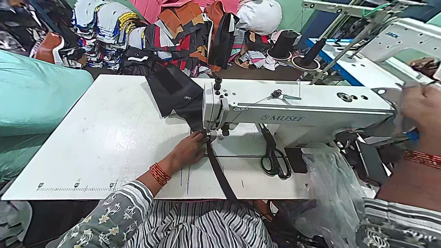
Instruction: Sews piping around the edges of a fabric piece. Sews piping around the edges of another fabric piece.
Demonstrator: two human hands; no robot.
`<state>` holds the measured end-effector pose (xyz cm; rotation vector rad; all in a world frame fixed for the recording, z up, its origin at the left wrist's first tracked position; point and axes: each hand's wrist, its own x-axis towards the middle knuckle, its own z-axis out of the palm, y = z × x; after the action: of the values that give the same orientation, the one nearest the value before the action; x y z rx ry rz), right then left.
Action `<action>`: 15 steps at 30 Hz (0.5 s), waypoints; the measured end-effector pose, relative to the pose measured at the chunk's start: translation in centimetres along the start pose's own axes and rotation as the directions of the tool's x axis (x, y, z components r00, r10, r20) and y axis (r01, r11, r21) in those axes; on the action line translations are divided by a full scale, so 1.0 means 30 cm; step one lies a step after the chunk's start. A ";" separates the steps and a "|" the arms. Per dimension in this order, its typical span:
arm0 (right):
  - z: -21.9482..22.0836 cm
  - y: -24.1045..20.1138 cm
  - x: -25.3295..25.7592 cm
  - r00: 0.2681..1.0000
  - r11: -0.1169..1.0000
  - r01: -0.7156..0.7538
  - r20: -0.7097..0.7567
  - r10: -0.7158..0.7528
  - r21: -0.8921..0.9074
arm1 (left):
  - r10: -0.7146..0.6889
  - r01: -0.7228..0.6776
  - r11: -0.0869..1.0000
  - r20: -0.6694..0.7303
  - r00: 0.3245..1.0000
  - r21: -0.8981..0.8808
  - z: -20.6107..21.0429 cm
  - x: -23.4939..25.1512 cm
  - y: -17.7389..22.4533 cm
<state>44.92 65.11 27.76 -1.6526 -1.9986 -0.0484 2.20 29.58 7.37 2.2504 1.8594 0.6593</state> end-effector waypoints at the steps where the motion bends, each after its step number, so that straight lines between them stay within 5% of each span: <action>1: 0.003 -0.008 -0.005 0.997 0.999 -0.035 0.072 0.034 0.015 | 0.002 -0.002 1.000 -0.008 1.000 0.002 0.002 -0.002 0.000; 4: 0.027 0.024 -0.053 0.996 0.995 -0.070 0.054 0.066 0.077 | -0.015 0.015 1.000 -0.005 1.000 0.008 0.005 -0.003 0.001; 9: 0.233 0.059 -0.261 0.911 0.839 -0.018 -0.338 0.239 0.544 | -0.017 0.017 1.000 -0.007 1.000 0.012 0.007 0.001 -0.002; 12: 0.400 0.093 -0.351 0.906 0.619 0.014 -0.272 0.324 0.785 | -0.014 0.014 1.000 -0.009 1.000 0.012 0.006 -0.004 -0.002; 15: 0.360 0.074 -0.345 0.904 0.578 0.010 -0.255 0.344 0.816 | -0.003 0.003 1.000 -0.036 0.999 0.007 0.013 -0.003 -0.003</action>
<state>43.91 60.20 13.49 -1.0823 -1.2189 0.5047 2.28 29.57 6.96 2.2541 1.8837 0.6986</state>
